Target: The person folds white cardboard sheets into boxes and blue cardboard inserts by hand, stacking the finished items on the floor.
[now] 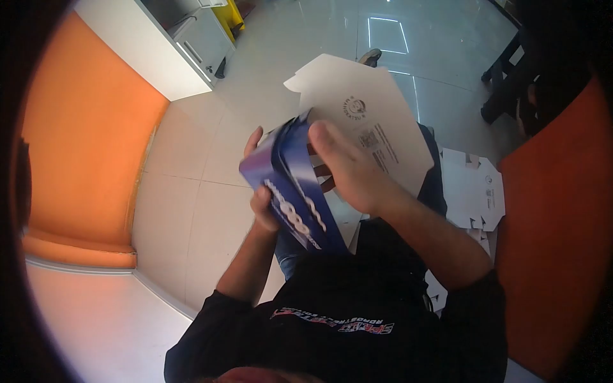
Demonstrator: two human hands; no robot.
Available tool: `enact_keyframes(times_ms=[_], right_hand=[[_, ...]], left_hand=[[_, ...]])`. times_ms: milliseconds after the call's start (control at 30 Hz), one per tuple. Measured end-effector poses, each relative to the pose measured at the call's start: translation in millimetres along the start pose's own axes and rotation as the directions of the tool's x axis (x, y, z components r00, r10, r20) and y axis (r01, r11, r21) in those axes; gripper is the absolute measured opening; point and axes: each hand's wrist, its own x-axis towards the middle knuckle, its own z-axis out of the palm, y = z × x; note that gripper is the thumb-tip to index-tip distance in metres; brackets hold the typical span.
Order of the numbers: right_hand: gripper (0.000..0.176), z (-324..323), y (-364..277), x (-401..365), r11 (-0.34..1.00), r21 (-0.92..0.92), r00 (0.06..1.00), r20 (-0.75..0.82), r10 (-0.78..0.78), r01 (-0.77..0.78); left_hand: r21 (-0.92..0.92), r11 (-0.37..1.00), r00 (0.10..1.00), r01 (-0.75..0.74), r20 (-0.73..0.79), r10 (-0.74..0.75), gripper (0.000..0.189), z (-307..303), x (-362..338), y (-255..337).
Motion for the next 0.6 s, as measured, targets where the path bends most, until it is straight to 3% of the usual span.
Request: enact_keyframes(times_ms=[33, 67, 100, 167, 200, 300, 400, 533, 600], right_hand=[[0.054, 1.5, -1.9, 2.2, 0.995, -0.062, 0.997, -0.011, -0.075, 0.074], [0.056, 1.0, 11.9, 2.1, 0.933, -0.179, 0.947, -0.015, -0.32, 0.313], [0.056, -0.1, 9.7, -3.9, 0.938, -0.174, 0.952, -0.009, -0.306, 0.3], [0.048, -1.3, -6.4, -20.3, 0.826, -0.513, 0.973, 0.127, -0.194, 0.232], [0.035, 2.3, -8.6, -26.1, 0.844, -0.497, 0.979, 0.121, -0.164, 0.202], [0.02, -1.3, 6.4, -25.0, 0.785, -0.59, 0.981, 0.084, -0.172, 0.188], [0.011, -3.7, 22.7, -24.4, 0.777, -0.591, 0.976, 0.107, -0.187, 0.214], [0.024, -7.1, 40.0, -25.1, 0.715, -0.688, 0.982, 0.19, 0.012, 0.124], [0.024, -10.8, 48.5, -24.0, 0.732, -0.672, 0.962, 0.258, 0.087, 0.114]], left_hand=[[-0.122, 0.983, 0.985, 0.138, -0.09, -0.15, 0.112, 0.3, 4.5, 2.8], [-0.227, 0.956, 0.966, 0.185, -0.139, -0.219, 0.099, -11.8, 1.1, -9.2], [-0.257, 0.938, 0.95, 0.233, -0.147, -0.276, 0.084, -19.1, 1.1, -11.7], [-0.246, 0.911, 0.883, 0.332, -0.258, -0.391, 0.073, -17.5, 1.9, -6.3], [-0.249, 0.908, 0.878, 0.338, -0.265, -0.399, 0.073, -21.7, 0.9, -9.1], [-0.238, 0.912, 0.888, 0.335, -0.244, -0.39, 0.071, -35.3, -3.8, -24.7], [-0.333, 0.886, 0.838, 0.322, -0.335, -0.43, 0.068, -45.1, -14.2, -42.6], [-0.339, 0.865, 0.758, 0.37, -0.428, -0.491, 0.064, -64.2, -33.7, -68.9], [-0.309, 0.882, 0.777, 0.357, -0.425, -0.464, 0.064, -67.4, -36.2, -70.3]])
